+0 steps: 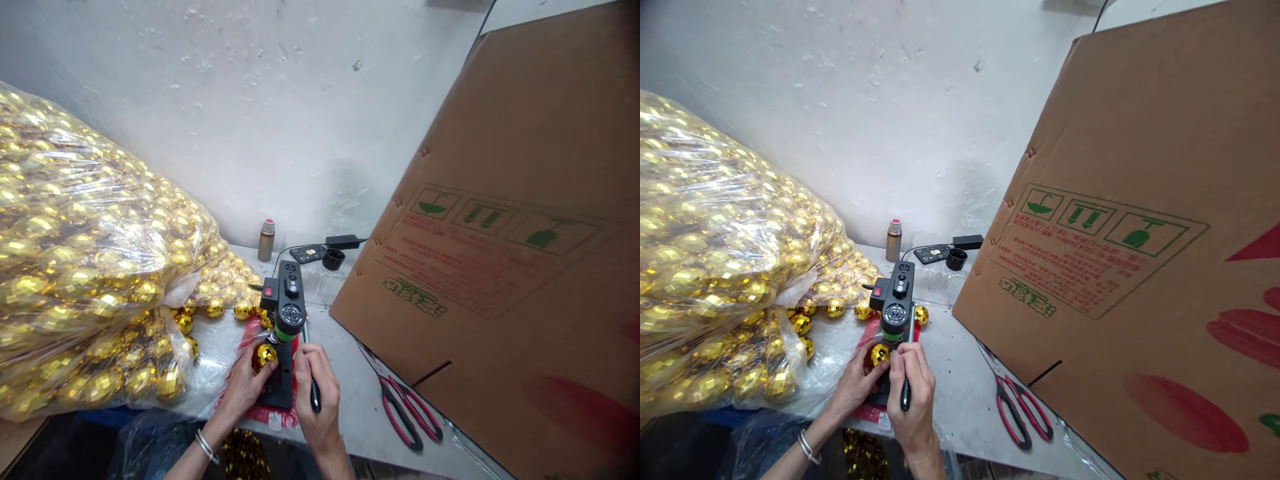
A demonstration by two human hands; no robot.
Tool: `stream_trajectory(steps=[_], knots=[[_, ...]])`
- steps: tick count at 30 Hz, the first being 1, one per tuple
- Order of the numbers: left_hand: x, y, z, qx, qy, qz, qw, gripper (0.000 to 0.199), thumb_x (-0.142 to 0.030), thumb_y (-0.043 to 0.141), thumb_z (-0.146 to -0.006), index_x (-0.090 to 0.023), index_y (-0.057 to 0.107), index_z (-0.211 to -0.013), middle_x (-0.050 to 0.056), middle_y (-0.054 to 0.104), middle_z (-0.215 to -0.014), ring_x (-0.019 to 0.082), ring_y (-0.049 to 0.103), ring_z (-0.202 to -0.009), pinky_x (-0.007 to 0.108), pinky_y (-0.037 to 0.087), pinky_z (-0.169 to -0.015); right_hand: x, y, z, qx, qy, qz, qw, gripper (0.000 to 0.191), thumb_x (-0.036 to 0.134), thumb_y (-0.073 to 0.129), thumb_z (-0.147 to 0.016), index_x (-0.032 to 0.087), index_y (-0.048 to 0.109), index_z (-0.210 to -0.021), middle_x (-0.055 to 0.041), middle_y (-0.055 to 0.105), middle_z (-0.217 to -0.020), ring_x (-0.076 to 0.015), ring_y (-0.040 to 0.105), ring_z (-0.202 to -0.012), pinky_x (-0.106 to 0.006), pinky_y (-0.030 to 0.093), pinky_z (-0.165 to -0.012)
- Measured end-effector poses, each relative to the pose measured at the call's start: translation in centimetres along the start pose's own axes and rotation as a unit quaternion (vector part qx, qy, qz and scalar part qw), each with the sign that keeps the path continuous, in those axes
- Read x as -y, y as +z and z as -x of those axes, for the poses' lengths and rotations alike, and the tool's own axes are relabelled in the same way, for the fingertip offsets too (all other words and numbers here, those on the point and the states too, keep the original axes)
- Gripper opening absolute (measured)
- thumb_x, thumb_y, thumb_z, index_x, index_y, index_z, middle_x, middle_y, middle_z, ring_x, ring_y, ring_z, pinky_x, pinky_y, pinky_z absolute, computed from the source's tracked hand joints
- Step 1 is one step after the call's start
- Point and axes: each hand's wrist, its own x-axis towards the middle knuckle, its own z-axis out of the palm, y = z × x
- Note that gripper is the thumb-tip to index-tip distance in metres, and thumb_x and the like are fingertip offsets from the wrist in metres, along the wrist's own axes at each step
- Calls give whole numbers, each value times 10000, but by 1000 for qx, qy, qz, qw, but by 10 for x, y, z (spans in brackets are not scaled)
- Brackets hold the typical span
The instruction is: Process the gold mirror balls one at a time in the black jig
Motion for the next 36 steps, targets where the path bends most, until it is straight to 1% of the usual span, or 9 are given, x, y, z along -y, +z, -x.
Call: stream_trajectory(steps=[4,7,11,13,17,19,23,30,36], knots=[[-6,-2,-3,16,56,-37,998,545,-497,642,-852,-198,560,-1300,117,727,-1190,303,707,-1062,438,568,-906,0,0,0,-4,-2,-2,1000,232,77,413,-991,212,530,-843,4,553,-776,-106,568,-706,-190,473,-661],[-7,-3,-6,29,86,-60,994,523,-424,655,-844,-193,548,-1302,132,709,-1250,319,671,-1152,482,525,-995,1,0,0,-4,-1,1,1000,228,81,415,-992,211,530,-846,5,555,-777,-106,574,-707,-188,475,-658],[-7,-3,-6,67,113,-112,985,521,-375,671,-839,-202,540,-1313,143,709,-1253,336,678,-1135,499,528,-973,0,1,1,3,13,-1,1000,224,70,412,-991,215,514,-852,8,547,-790,-98,568,-722,-172,476,-673],[-6,-3,-5,81,141,-146,976,506,-362,678,-838,-204,554,-1303,140,711,-1240,339,683,-1109,497,535,-943,0,1,1,4,18,-5,1000,227,68,410,-990,217,509,-851,8,542,-792,-97,563,-726,-167,475,-676],[0,0,-8,66,182,-201,960,506,-336,739,-787,-188,607,-1252,141,712,-1180,359,648,-1094,533,494,-958,0,-1,1,5,19,-5,1000,223,67,416,-986,220,507,-851,10,539,-791,-97,557,-724,-166,474,-679],[4,1,-10,72,181,-209,958,529,-329,758,-771,-185,607,-1258,135,707,-1164,357,632,-1091,540,474,-968,0,-1,1,5,14,-2,1000,222,66,417,-983,220,503,-849,13,535,-788,-94,553,-716,-162,472,-675],[8,1,-12,89,175,-205,959,554,-325,768,-772,-193,588,-1279,122,692,-1179,336,615,-1096,502,461,-973,-1,-1,4,7,4,6,1000,218,56,413,-974,219,503,-861,15,531,-791,-91,551,-710,-159,469,-667],[6,2,-10,99,161,-208,960,520,-366,760,-798,-216,592,-1266,99,685,-1154,319,600,-1085,468,448,-956,-16,5,18,-11,-24,6,1000,247,36,397,-953,219,488,-815,14,517,-778,-98,542,-689,-177,466,-643],[1,1,-10,107,152,-194,963,492,-376,751,-804,-220,597,-1245,98,680,-1149,319,595,-1083,467,443,-950,-23,11,27,-32,-24,5,999,250,34,382,-958,219,482,-821,16,502,-781,-100,529,-698,-191,460,-648]])
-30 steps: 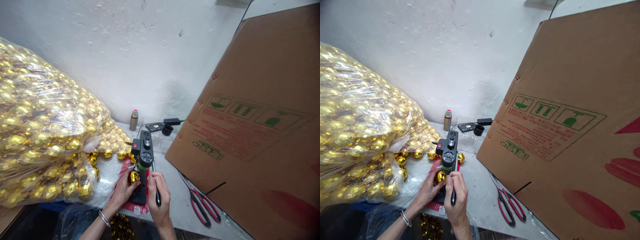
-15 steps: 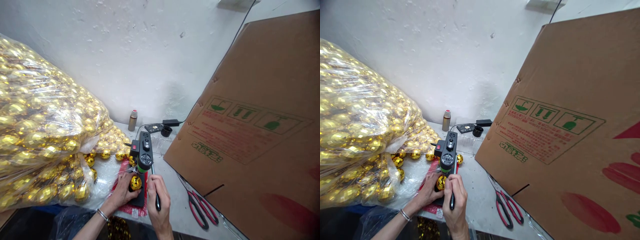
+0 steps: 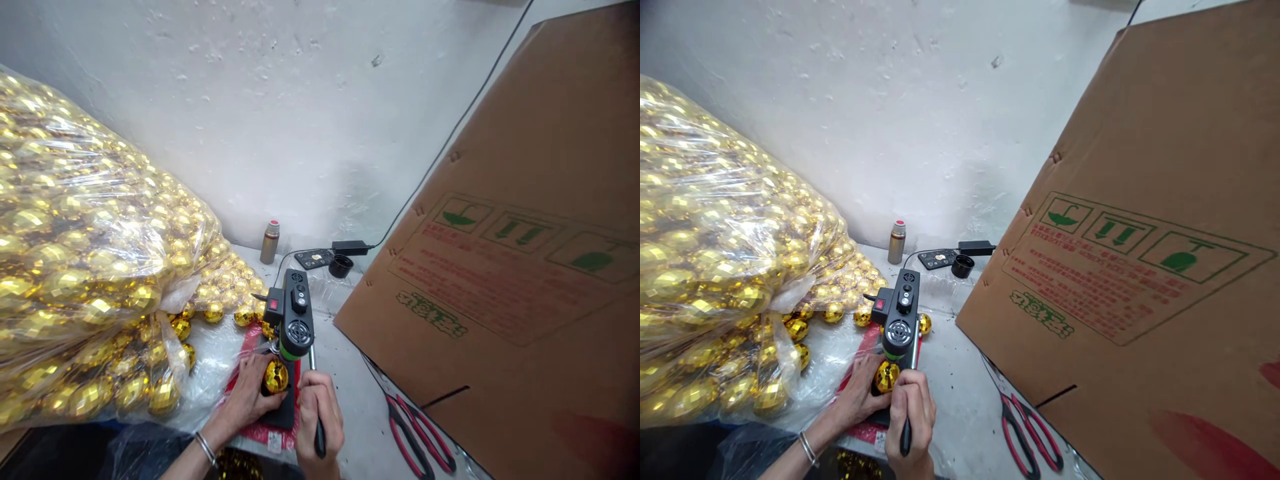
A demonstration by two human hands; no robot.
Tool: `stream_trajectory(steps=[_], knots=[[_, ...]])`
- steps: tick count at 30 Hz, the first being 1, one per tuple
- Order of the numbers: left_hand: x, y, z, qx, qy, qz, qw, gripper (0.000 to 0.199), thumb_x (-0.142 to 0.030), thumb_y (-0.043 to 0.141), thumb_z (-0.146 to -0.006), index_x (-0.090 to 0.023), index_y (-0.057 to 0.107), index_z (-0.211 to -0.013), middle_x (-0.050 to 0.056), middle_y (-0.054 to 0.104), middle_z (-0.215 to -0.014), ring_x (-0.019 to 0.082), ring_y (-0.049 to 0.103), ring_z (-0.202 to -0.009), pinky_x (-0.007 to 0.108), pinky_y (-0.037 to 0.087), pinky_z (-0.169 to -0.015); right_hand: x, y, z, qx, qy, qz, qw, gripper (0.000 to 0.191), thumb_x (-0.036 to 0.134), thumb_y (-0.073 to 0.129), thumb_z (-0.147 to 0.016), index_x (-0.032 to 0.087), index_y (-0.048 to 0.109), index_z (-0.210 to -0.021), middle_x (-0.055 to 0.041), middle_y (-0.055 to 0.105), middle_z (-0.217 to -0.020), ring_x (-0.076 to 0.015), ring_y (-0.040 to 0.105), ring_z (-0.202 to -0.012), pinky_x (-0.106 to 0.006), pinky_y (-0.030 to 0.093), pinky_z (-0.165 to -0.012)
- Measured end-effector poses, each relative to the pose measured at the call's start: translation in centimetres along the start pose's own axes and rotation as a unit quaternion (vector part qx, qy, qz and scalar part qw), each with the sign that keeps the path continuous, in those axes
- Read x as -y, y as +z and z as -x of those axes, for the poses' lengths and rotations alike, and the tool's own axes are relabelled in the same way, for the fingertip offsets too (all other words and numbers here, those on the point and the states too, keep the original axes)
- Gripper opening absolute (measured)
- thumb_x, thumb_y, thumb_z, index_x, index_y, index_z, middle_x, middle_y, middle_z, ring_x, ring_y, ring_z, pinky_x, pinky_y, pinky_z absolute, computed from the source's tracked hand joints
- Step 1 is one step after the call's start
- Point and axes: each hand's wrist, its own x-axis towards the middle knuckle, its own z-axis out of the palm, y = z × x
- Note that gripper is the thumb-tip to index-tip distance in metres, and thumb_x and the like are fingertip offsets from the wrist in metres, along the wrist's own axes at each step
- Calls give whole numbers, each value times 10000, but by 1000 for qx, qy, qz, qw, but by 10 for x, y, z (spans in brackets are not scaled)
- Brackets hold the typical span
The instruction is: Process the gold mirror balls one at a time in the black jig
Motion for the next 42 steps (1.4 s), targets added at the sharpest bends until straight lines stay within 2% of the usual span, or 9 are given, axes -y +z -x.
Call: stream_trajectory(steps=[5,29,42], knots=[[-1,0,0,-5,-10,2,1000,504,-394,771,-783,-221,613,-1228,98,683,-1120,327,600,-1060,469,450,-932,-3,0,7,5,26,-13,1000,248,26,389,-956,217,485,-830,10,503,-801,-107,529,-707,-211,449,-642],[1,5,0,-18,-3,-4,1000,493,-329,760,-772,-220,608,-1228,98,683,-1140,321,598,-1077,473,451,-952,-8,9,10,-59,14,11,998,274,120,394,-999,221,502,-768,15,516,-726,-117,527,-643,-231,435,-582],[3,7,-3,-23,7,-4,1000,515,-314,743,-778,-209,599,-1262,111,687,-1179,326,598,-1101,492,440,-978,-13,12,16,-67,47,14,997,296,163,391,-1014,221,487,-741,13,512,-721,-128,515,-624,-254,421,-584]])
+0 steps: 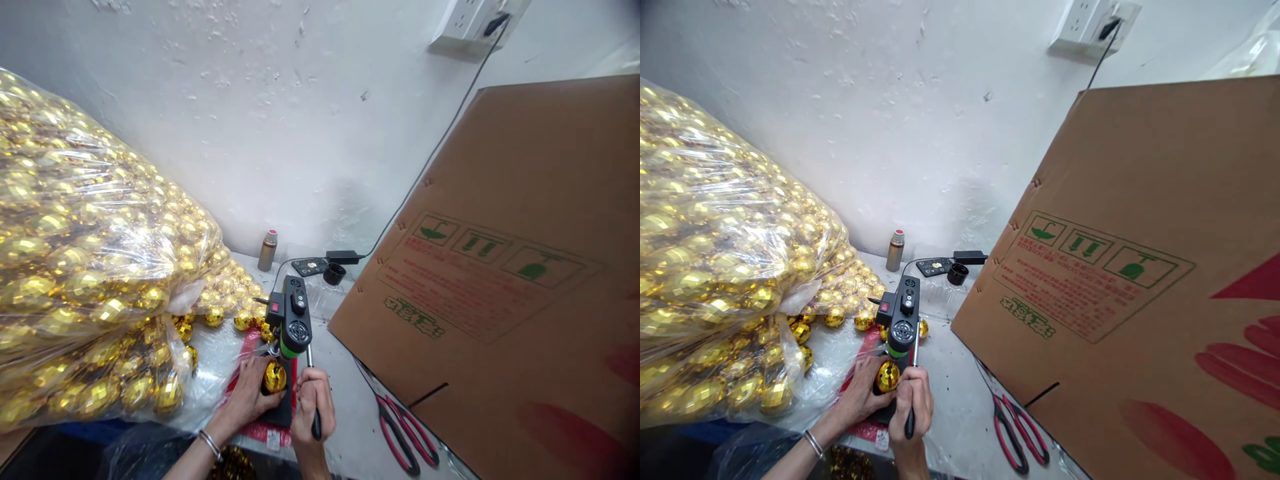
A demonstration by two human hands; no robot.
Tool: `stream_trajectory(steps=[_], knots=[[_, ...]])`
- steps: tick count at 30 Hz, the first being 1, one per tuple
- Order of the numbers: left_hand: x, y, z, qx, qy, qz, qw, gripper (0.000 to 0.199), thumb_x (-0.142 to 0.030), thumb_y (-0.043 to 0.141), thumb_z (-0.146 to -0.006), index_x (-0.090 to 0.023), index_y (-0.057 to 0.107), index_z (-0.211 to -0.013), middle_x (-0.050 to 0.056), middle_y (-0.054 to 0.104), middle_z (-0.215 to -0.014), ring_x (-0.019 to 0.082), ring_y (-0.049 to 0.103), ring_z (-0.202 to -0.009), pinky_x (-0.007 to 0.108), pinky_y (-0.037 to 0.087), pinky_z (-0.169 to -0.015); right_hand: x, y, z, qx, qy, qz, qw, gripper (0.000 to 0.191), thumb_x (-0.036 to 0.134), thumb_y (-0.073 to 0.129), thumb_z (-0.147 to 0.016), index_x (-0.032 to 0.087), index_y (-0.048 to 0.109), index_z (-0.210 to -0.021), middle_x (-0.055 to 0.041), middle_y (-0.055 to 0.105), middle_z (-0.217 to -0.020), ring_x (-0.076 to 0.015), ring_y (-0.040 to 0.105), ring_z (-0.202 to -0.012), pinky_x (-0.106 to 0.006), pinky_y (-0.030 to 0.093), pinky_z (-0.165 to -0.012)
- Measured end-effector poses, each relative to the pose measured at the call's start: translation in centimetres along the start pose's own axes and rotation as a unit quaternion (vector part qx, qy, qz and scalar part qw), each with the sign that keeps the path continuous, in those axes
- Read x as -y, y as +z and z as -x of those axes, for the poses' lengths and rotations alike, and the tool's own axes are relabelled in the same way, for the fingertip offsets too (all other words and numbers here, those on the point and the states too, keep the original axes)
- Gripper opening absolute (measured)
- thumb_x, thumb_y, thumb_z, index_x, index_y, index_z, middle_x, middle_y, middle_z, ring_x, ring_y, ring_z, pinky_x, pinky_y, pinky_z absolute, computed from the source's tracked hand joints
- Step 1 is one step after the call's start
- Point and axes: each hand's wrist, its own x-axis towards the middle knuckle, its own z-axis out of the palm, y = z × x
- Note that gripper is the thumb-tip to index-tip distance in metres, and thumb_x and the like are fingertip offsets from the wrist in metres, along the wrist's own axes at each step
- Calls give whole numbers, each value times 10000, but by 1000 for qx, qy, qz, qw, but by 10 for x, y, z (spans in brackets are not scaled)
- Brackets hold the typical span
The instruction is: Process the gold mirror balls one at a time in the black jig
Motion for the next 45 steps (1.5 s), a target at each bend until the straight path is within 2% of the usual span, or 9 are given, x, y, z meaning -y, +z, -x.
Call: stream_trajectory(steps=[15,21,23,27,30,32,35,40,45], knots=[[4,2,-1,-18,15,17,1000,472,-373,738,-787,-221,631,-1220,114,699,-1150,330,616,-1080,494,465,-958,-21,5,16,8,-82,4,997,281,204,383,-1022,221,521,-778,1,560,-740,-144,558,-677,-278,482,-651],[3,1,-3,-26,5,17,1000,537,-329,744,-762,-216,614,-1270,122,698,-1211,341,618,-1134,535,464,-1002,10,-7,-24,47,-32,6,998,269,172,380,-1028,203,534,-809,0,526,-734,-124,526,-636,-236,448,-573],[7,4,7,-36,15,11,999,564,-296,735,-761,-229,597,-1304,128,691,-1255,351,620,-1161,553,469,-1011,28,-11,-45,62,48,10,997,282,232,425,-1034,208,528,-772,12,513,-711,-120,523,-631,-226,430,-561],[29,18,52,-50,63,-31,996,655,-277,751,-759,-273,549,-1382,144,676,-1319,381,616,-1221,586,457,-1048,44,-12,-60,64,48,-3,997,347,307,446,-1038,210,512,-711,26,499,-661,-109,487,-586,-210,420,-549],[46,18,74,-72,94,-67,991,934,-468,836,-673,-272,430,-1492,177,577,-1454,436,547,-1315,590,463,-1055,40,-9,-49,52,47,-19,997,318,304,436,-1044,204,562,-769,22,519,-693,-105,495,-595,-202,425,-552],[50,4,64,-106,90,-85,987,948,-545,770,-737,-245,355,-1534,188,505,-1521,426,505,-1362,571,461,-1072,35,-7,-40,51,44,-29,997,296,280,424,-1047,203,574,-803,17,533,-720,-105,513,-617,-197,438,-569],[45,-30,11,-161,9,-119,980,496,-340,501,-957,-228,467,-1439,163,560,-1454,348,527,-1342,558,419,-1116,32,-5,-34,51,32,-40,997,277,231,413,-1045,205,562,-812,12,535,-739,-107,535,-651,-191,455,-599],[40,-66,-78,-96,-48,-98,989,470,-59,520,-806,-167,587,-1259,194,559,-1416,354,501,-1338,585,382,-1117,29,-6,-34,54,20,-31,998,253,190,406,-1039,206,558,-837,7,535,-756,-114,537,-678,-201,459,-630],[43,-76,-86,-83,-45,-36,995,436,-111,635,-747,-209,605,-1170,140,586,-1372,309,523,-1288,519,384,-1126,27,-8,-32,69,23,-30,997,248,185,397,-1039,208,552,-847,7,540,-773,-114,532,-690,-206,445,-641]])
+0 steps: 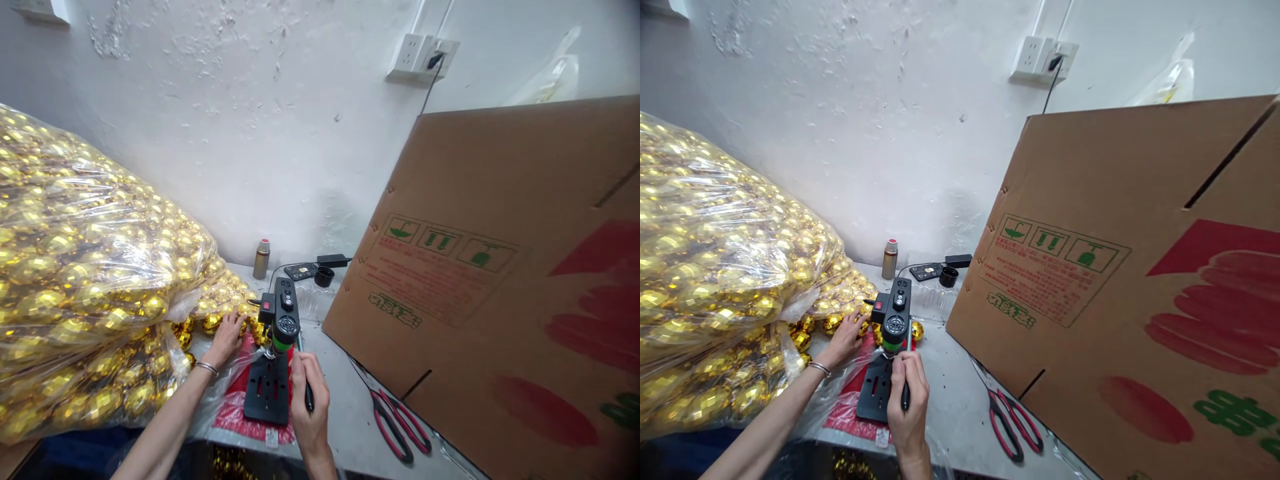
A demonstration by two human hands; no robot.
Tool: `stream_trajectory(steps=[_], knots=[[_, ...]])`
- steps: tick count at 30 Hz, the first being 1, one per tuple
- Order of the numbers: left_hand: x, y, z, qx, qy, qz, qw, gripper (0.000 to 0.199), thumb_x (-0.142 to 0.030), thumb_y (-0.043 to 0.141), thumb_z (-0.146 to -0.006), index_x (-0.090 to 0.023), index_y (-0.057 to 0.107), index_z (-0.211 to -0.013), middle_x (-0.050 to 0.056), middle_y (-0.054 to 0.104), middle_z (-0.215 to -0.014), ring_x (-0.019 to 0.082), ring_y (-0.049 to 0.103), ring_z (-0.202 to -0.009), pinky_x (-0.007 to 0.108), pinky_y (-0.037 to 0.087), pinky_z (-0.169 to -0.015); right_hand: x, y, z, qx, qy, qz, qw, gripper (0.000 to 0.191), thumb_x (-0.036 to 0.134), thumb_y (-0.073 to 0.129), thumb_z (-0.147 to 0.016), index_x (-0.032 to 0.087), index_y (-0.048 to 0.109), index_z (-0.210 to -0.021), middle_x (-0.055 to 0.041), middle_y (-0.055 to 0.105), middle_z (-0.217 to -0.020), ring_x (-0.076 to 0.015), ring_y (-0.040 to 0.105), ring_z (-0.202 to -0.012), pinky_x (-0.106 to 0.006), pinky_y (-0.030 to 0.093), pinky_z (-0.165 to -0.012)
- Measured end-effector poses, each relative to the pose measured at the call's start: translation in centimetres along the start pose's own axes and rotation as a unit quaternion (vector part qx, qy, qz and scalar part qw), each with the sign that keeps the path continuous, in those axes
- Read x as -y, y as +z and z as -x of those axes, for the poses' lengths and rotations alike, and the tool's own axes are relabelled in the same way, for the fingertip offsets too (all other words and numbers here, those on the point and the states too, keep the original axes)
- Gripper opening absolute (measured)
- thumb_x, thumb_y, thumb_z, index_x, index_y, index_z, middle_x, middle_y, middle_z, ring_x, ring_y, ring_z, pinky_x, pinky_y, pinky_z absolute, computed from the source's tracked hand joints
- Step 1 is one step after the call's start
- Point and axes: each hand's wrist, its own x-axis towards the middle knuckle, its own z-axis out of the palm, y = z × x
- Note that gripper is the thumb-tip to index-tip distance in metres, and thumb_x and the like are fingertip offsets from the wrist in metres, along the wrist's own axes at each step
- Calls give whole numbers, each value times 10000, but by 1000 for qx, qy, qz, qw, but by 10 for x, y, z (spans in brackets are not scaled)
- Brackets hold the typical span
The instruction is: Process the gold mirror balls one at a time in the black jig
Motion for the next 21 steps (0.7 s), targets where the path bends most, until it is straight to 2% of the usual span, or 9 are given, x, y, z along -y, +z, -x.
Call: stream_trajectory(steps=[3,5,7,9,11,13,15,18,21], knots=[[-2,-12,15,-4,-47,57,997,389,-259,650,-799,-172,583,-1173,144,647,-1235,307,613,-1154,509,472,-1036,3,0,-1,-2,8,-5,1000,254,188,402,-1039,209,547,-832,10,536,-767,-110,524,-684,-198,436,-634],[-7,-19,32,2,-82,100,992,417,-402,584,-873,-149,551,-1203,127,691,-1103,275,690,-990,443,565,-881,6,2,-4,-6,19,-13,1000,265,201,402,-1041,212,540,-814,15,528,-755,-108,517,-672,-192,432,-627],[-15,-21,53,12,-116,172,978,509,-542,541,-895,-155,528,-1225,95,714,-1016,233,723,-857,354,594,-737,10,3,-8,-10,35,-21,999,282,217,398,-1044,214,528,-793,21,515,-740,-106,506,-655,-188,429,-618],[-24,-17,74,21,-166,288,943,610,-654,618,-818,-180,538,-1194,51,720,-936,197,723,-758,275,571,-623,14,3,-13,-14,45,-24,999,298,232,400,-1044,216,515,-770,27,500,-723,-105,493,-639,-189,423,-607],[-32,-6,91,33,-226,389,892,707,-729,691,-709,-195,549,-1151,-9,692,-785,149,675,-596,214,492,-489,17,2,-18,-17,44,-20,999,309,242,408,-1041,217,506,-749,31,491,-706,-105,485,-631,-193,413,-599],[-37,9,101,49,-261,418,869,789,-782,687,-659,-191,543,-1161,-52,646,-667,103,585,-449,183,384,-391,20,0,-23,-15,38,-14,999,316,247,416,-1037,217,501,-735,32,489,-696,-107,481,-630,-200,404,-598],[-40,26,103,60,-267,405,872,890,-815,666,-635,-171,519,-1231,-77,614,-581,86,513,-359,180,314,-347,22,-2,-27,-8,31,-6,999,316,250,420,-1034,217,497,-729,31,492,-693,-109,480,-634,-206,399,-601],[-39,44,103,70,-254,377,888,1002,-794,687,-623,-127,473,-1340,-110,551,-452,108,471,-306,193,297,-327,23,-5,-29,5,25,3,1000,310,244,422,-1032,218,494,-731,31,497,-696,-108,475,-633,-206,396,-596],[-38,50,103,75,-200,300,930,911,-726,637,-743,-132,445,-1406,-98,568,-443,153,517,-331,226,362,-345,23,-5,-28,12,21,7,1000,300,226,418,-1031,219,494,-742,32,501,-703,-104,480,-637,-197,402,-599]])
